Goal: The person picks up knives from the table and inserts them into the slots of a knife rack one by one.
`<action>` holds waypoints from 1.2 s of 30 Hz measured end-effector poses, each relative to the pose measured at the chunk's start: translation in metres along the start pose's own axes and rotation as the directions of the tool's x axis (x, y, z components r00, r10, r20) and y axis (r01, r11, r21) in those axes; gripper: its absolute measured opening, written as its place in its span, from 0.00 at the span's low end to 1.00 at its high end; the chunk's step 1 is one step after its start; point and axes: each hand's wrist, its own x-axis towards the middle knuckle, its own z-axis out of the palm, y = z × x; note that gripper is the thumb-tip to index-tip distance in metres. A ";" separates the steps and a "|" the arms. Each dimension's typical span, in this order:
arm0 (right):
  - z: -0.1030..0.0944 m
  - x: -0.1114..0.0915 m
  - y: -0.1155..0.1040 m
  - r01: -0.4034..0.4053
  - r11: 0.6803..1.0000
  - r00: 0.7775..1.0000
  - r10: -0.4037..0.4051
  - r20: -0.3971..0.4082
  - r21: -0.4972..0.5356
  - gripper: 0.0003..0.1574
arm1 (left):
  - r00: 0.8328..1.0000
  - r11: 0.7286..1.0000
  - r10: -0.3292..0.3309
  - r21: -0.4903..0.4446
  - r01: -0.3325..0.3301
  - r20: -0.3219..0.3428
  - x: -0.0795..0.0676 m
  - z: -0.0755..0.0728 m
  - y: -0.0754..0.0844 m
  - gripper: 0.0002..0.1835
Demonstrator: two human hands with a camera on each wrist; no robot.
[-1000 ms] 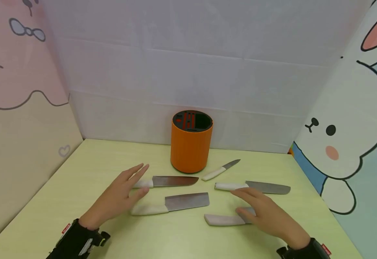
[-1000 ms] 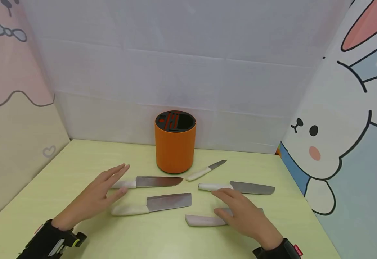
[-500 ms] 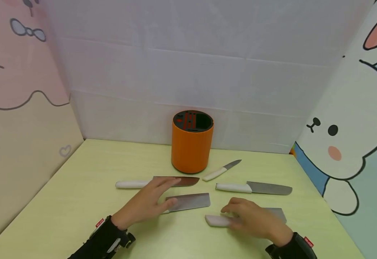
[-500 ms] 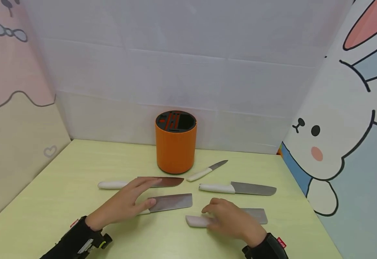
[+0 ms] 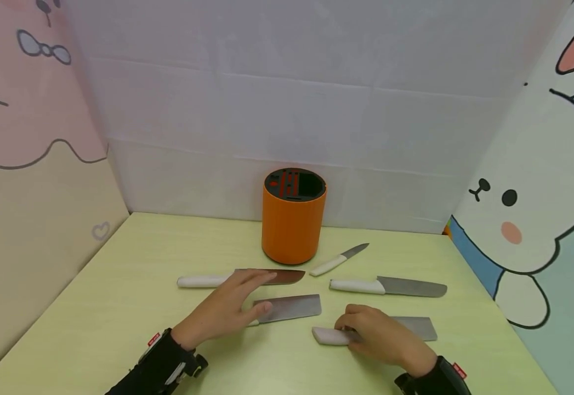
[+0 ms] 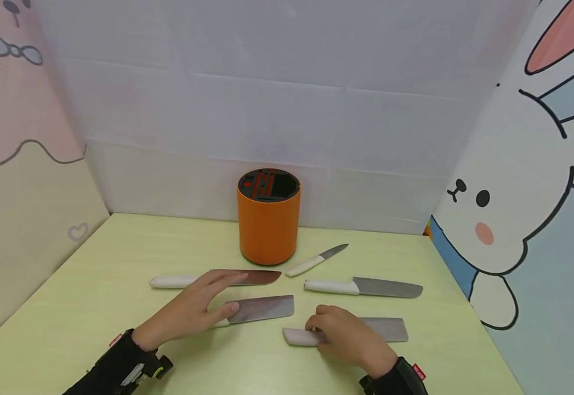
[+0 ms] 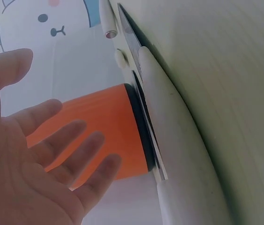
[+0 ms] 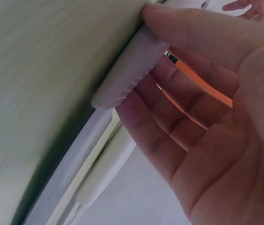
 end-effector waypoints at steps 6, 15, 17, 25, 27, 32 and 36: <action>-0.003 -0.002 0.001 -0.017 0.999 0.999 0.016 -0.051 -0.029 0.17 | 1.000 1.000 -0.018 0.006 0.018 -0.005 0.001 -0.002 -0.001 0.30; -0.021 0.006 -0.003 0.030 0.995 0.982 -0.047 -0.185 -0.095 0.20 | 0.999 0.999 -0.051 -0.017 0.051 -0.016 0.001 -0.006 0.002 0.30; -0.027 0.010 -0.007 0.019 0.996 0.980 -0.036 -0.195 -0.092 0.20 | 0.998 0.998 -0.061 -0.015 0.061 -0.018 0.001 -0.008 0.002 0.30; -0.051 0.024 -0.016 0.050 0.998 0.955 -0.034 -0.294 0.047 0.23 | 0.998 0.999 -0.033 -0.014 0.032 -0.053 0.009 -0.016 0.000 0.29; -0.056 0.027 -0.017 0.080 0.992 0.936 -0.042 -0.351 0.093 0.24 | 0.998 1.000 -0.026 -0.014 0.025 -0.059 0.011 -0.017 -0.001 0.29; -0.067 0.033 -0.022 0.112 0.975 0.886 -0.010 -0.465 0.192 0.25 | 0.997 1.000 -0.013 -0.025 0.011 -0.079 0.019 -0.019 -0.001 0.28; -0.073 0.040 -0.029 0.127 0.966 0.854 0.009 -0.519 0.225 0.25 | 0.993 0.999 0.003 -0.036 -0.007 -0.118 0.024 -0.021 0.000 0.28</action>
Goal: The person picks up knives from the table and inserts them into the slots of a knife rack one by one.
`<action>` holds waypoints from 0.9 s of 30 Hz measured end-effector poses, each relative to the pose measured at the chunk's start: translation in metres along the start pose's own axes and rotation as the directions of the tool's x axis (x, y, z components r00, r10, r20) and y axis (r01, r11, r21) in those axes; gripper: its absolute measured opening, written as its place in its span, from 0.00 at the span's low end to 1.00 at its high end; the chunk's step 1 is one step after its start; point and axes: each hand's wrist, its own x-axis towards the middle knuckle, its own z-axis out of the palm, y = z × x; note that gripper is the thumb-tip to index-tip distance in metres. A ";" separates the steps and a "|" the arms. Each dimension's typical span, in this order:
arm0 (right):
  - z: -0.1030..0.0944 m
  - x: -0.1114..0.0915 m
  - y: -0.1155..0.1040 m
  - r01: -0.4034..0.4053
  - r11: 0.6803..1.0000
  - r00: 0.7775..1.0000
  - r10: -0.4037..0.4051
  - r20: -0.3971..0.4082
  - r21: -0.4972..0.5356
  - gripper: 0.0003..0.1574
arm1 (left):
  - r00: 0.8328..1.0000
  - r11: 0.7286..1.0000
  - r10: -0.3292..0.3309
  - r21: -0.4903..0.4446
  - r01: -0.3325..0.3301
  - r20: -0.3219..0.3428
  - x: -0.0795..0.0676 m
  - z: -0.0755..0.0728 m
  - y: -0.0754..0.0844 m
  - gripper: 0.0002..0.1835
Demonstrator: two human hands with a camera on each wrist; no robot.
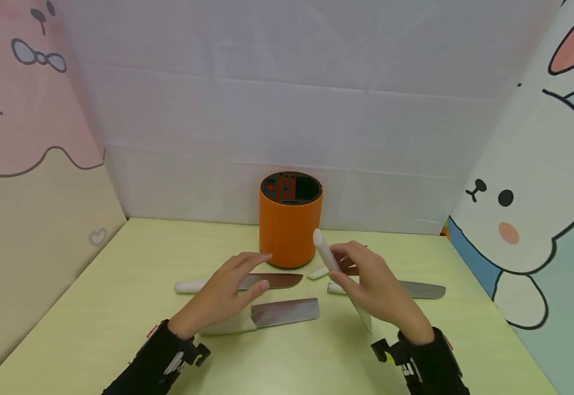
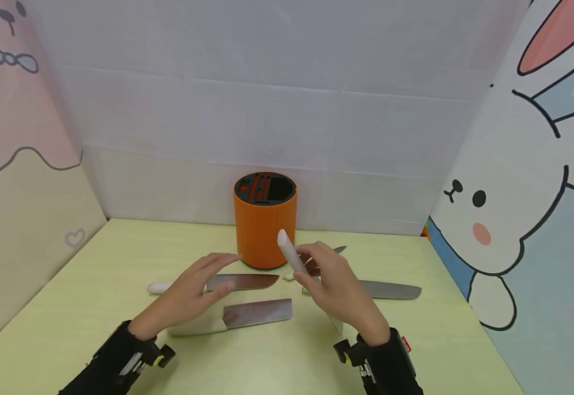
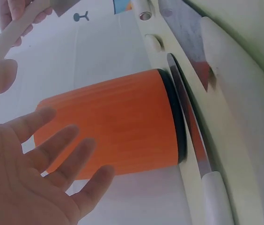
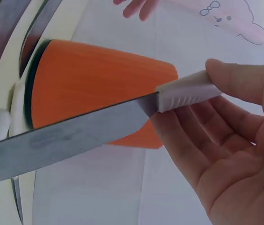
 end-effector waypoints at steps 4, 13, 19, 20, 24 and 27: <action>0.000 0.010 -0.015 -0.026 0.999 0.998 0.028 -0.057 0.044 0.25 | 1.000 0.999 -0.022 -0.029 0.022 -0.022 0.003 -0.002 0.002 0.27; -0.002 0.028 -0.053 -0.054 0.980 0.987 0.082 -0.140 0.193 0.21 | 0.999 0.999 -0.023 -0.048 0.022 -0.025 0.010 -0.006 0.006 0.28; 0.005 0.037 -0.059 -0.060 0.951 0.980 0.114 -0.164 0.305 0.22 | 0.999 0.998 -0.031 -0.052 0.029 -0.029 0.015 -0.011 0.008 0.28; 0.007 0.038 -0.059 -0.060 0.945 0.978 0.120 -0.169 0.322 0.22 | 0.999 0.998 -0.032 -0.051 0.031 -0.030 0.015 -0.011 0.008 0.27; 0.013 0.038 -0.058 -0.066 0.914 0.972 0.150 -0.183 0.400 0.22 | 0.999 0.998 -0.034 -0.057 0.032 -0.033 0.017 -0.013 0.009 0.28; 0.015 0.038 -0.056 -0.082 0.889 0.966 0.183 -0.183 0.451 0.22 | 0.999 0.998 -0.029 -0.065 0.027 -0.038 0.018 -0.012 0.009 0.28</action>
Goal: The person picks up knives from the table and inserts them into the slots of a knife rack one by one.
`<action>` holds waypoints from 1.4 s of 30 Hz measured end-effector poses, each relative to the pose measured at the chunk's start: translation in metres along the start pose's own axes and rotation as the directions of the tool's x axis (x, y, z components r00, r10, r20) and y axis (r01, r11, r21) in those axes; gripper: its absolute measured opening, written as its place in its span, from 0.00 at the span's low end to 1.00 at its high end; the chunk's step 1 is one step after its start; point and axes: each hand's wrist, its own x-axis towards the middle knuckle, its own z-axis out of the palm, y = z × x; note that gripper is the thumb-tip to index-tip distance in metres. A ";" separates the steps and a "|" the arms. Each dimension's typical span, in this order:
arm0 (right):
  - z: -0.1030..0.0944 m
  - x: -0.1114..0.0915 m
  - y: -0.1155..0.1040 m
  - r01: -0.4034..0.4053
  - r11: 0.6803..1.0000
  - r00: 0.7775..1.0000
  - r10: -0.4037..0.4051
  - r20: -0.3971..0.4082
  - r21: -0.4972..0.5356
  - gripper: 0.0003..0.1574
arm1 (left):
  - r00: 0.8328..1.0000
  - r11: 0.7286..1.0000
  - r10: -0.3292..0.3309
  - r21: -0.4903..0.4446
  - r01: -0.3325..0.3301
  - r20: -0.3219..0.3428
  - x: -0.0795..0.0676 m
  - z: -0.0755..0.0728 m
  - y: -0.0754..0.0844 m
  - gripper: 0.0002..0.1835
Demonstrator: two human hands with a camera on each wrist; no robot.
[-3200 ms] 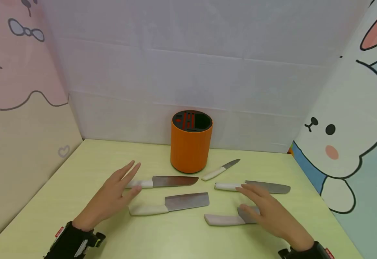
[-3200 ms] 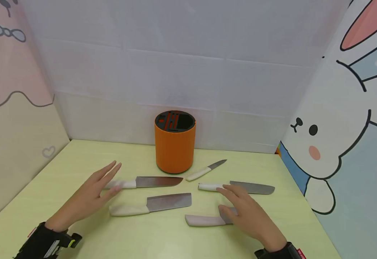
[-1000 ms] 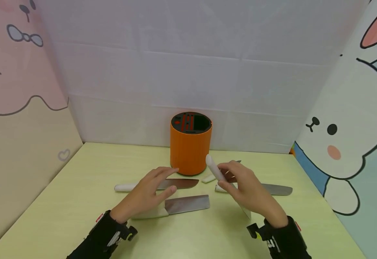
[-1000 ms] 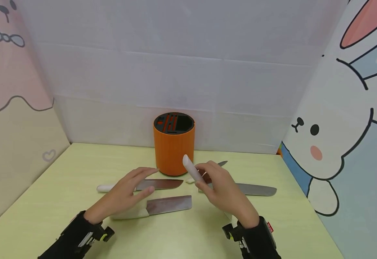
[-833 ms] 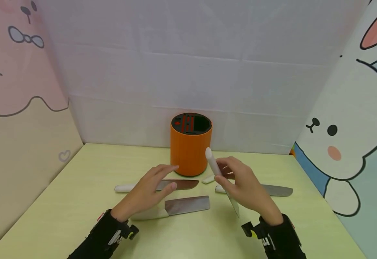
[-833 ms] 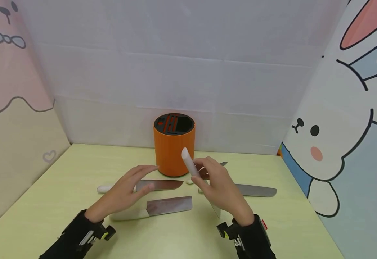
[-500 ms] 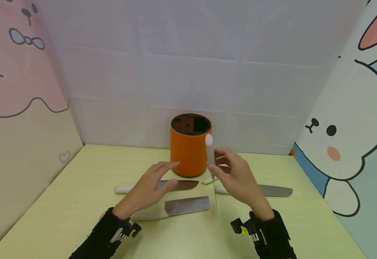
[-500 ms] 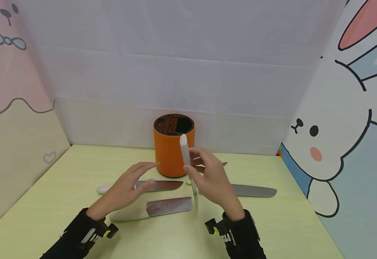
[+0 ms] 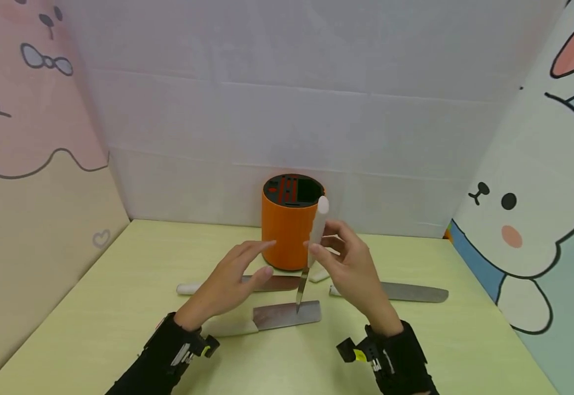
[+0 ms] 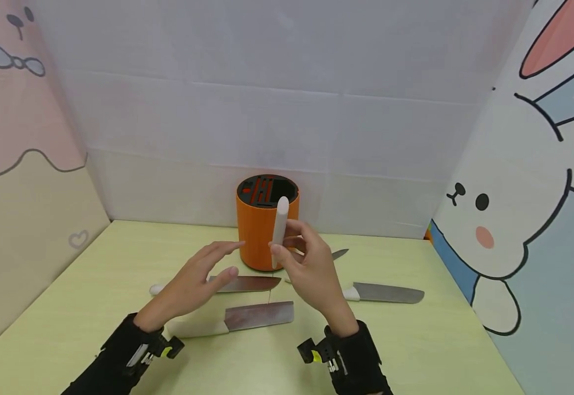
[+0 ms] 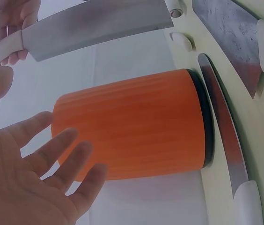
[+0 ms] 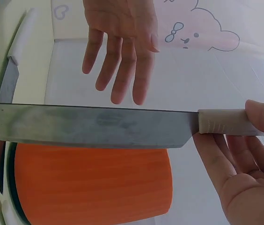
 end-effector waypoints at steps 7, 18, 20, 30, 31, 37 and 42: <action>-0.002 -0.003 0.002 -0.022 0.999 1.000 0.022 0.003 0.040 0.22 | 1.000 1.000 -0.008 -0.027 0.008 -0.016 0.003 0.001 0.004 0.28; 0.005 -0.002 0.003 -0.021 0.999 1.000 0.021 0.008 0.044 0.22 | 0.988 0.979 0.060 -0.184 -0.086 -0.143 0.028 -0.009 0.023 0.24; 0.006 -0.002 0.003 -0.014 0.999 1.000 0.013 0.008 0.038 0.23 | 0.985 0.971 0.074 -0.212 -0.108 -0.159 0.036 -0.011 0.031 0.23; 0.006 -0.002 0.003 0.005 0.999 1.000 -0.005 0.006 0.043 0.24 | 0.967 0.920 0.125 -0.338 -0.196 -0.222 0.063 -0.021 0.089 0.18; 0.006 -0.002 0.003 0.007 0.999 1.000 -0.007 0.004 0.045 0.24 | 0.965 0.919 0.126 -0.340 -0.200 -0.229 0.065 -0.021 0.092 0.17; 0.006 -0.002 0.003 0.011 1.000 1.000 -0.011 0.000 0.025 0.23 | 0.958 0.924 0.124 -0.322 -0.206 -0.258 0.071 -0.021 0.106 0.14; 0.007 -0.002 0.002 0.024 1.000 1.000 -0.024 -0.009 -0.003 0.23 | 0.957 0.928 0.114 -0.316 -0.199 -0.269 0.074 -0.014 0.100 0.15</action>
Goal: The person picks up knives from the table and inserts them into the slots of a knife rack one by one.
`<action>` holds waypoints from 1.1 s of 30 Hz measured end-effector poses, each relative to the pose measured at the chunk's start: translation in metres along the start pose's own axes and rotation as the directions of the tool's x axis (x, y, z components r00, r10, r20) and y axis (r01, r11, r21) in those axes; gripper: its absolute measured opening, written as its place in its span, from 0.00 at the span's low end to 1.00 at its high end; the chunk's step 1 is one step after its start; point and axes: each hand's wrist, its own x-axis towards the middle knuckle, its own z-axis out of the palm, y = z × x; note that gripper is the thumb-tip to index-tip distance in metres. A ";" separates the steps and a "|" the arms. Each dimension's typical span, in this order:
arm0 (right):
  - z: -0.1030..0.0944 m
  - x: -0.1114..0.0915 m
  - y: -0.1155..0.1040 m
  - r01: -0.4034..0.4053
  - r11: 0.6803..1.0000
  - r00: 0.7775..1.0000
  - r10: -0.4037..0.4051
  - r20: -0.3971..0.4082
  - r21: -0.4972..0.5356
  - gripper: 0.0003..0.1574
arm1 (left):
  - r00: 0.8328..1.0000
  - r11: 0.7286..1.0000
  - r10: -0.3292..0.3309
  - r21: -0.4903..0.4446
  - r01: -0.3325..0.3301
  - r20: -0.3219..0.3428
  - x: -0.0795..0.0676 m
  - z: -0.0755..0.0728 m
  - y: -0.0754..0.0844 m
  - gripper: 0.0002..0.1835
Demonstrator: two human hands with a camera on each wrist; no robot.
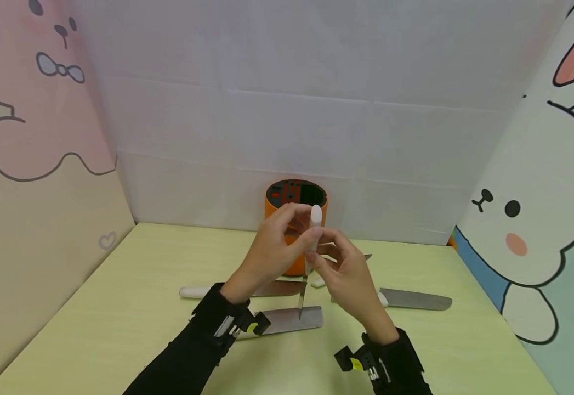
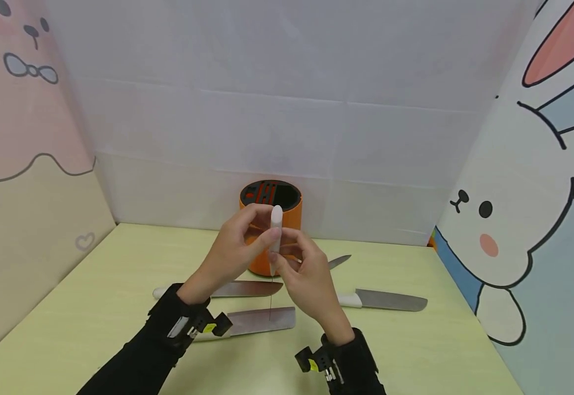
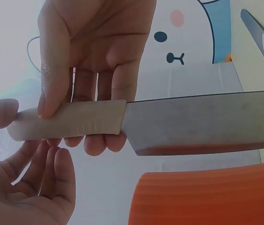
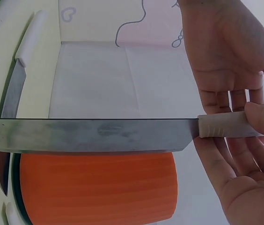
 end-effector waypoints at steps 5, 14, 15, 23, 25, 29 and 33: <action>0.001 0.000 0.000 0.018 1.000 1.000 -0.019 -0.017 -0.020 0.22 | 1.000 1.000 -0.015 0.005 0.015 -0.021 -0.001 0.007 -0.020 0.17; 0.002 0.000 0.005 0.033 0.999 0.999 -0.033 -0.034 -0.015 0.21 | 0.998 0.999 -0.048 -0.022 0.047 -0.048 -0.001 0.005 0.001 0.16; 0.002 -0.001 0.005 0.035 0.999 0.999 -0.035 -0.035 -0.017 0.21 | 0.997 0.998 -0.053 -0.025 0.052 -0.048 -0.001 0.004 0.006 0.16; 0.003 -0.001 -0.001 0.022 0.999 0.999 -0.024 -0.046 -0.047 0.22 | 0.998 0.999 -0.042 -0.016 0.042 -0.035 0.000 -0.001 0.019 0.14; 0.003 -0.001 0.000 0.022 0.998 0.999 -0.025 -0.048 -0.051 0.23 | 0.999 0.999 -0.032 -0.006 0.032 -0.031 0.001 -0.002 0.020 0.15; 0.002 -0.001 0.000 0.027 0.998 0.998 -0.031 -0.059 -0.054 0.25 | 1.000 1.000 -0.015 -0.003 0.015 -0.019 0.004 -0.006 0.022 0.15; 0.000 -0.001 0.000 0.027 0.998 0.997 -0.030 -0.071 -0.050 0.27 | 1.000 1.000 -0.025 -0.010 0.024 -0.012 0.011 -0.011 0.023 0.14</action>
